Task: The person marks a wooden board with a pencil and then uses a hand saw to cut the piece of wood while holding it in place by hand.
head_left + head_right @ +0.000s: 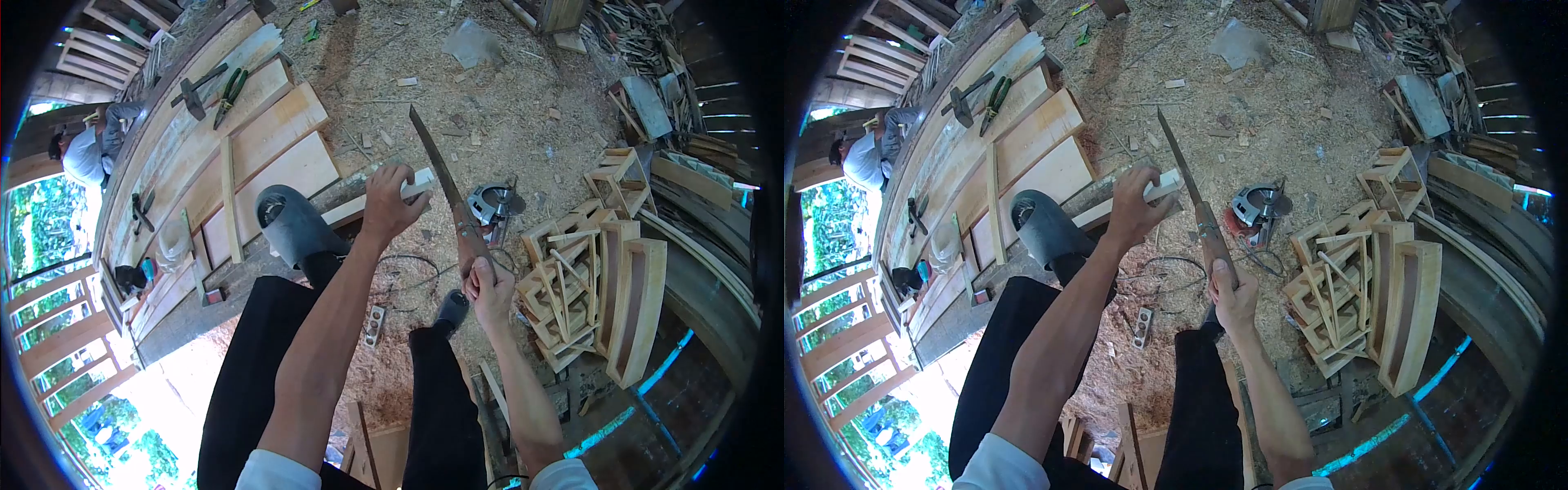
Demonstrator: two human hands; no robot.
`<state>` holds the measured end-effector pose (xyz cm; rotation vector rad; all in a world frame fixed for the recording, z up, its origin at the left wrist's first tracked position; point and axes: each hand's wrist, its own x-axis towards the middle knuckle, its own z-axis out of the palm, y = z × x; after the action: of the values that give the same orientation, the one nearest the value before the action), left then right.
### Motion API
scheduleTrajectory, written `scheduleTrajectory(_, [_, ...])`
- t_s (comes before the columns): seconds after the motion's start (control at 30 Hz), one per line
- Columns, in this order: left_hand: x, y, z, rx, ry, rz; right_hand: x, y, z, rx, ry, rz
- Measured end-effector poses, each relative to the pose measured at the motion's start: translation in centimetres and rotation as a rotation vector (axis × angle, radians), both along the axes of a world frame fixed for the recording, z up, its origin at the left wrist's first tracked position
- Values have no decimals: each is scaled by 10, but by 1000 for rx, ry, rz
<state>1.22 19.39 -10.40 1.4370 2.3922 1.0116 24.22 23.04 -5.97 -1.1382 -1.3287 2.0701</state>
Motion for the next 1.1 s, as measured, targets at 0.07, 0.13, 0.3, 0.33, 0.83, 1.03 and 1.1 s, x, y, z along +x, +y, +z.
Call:
scheduleTrajectory(0.07, [0, -2, 0, -16, -2, 10, -3, 0, -2, -4, -4, 7])
scheduleTrajectory(0.13, [-1, -2, -3, 3, -17, 19, -8, 1, 1, -9, -5, 6])
scheduleTrajectory(0.3, [-11, 4, -6, 21, -36, 87, -9, 6, -7, -16, 0, 4])
scheduleTrajectory(0.33, [-14, 6, -6, 28, -52, 136, -12, 9, -6, 20, -32, 18])
scheduleTrajectory(0.83, [-31, 13, -18, -286, 0, 71, -20, 11, -28, -33, -70, 8])
scheduleTrajectory(1.03, [-31, 13, -20, -270, 43, 63, -34, 13, -11, 299, -348, 25])
scheduleTrajectory(1.1, [-32, 13, -22, -239, 6, 56, -42, 18, -5, 406, -350, 80])
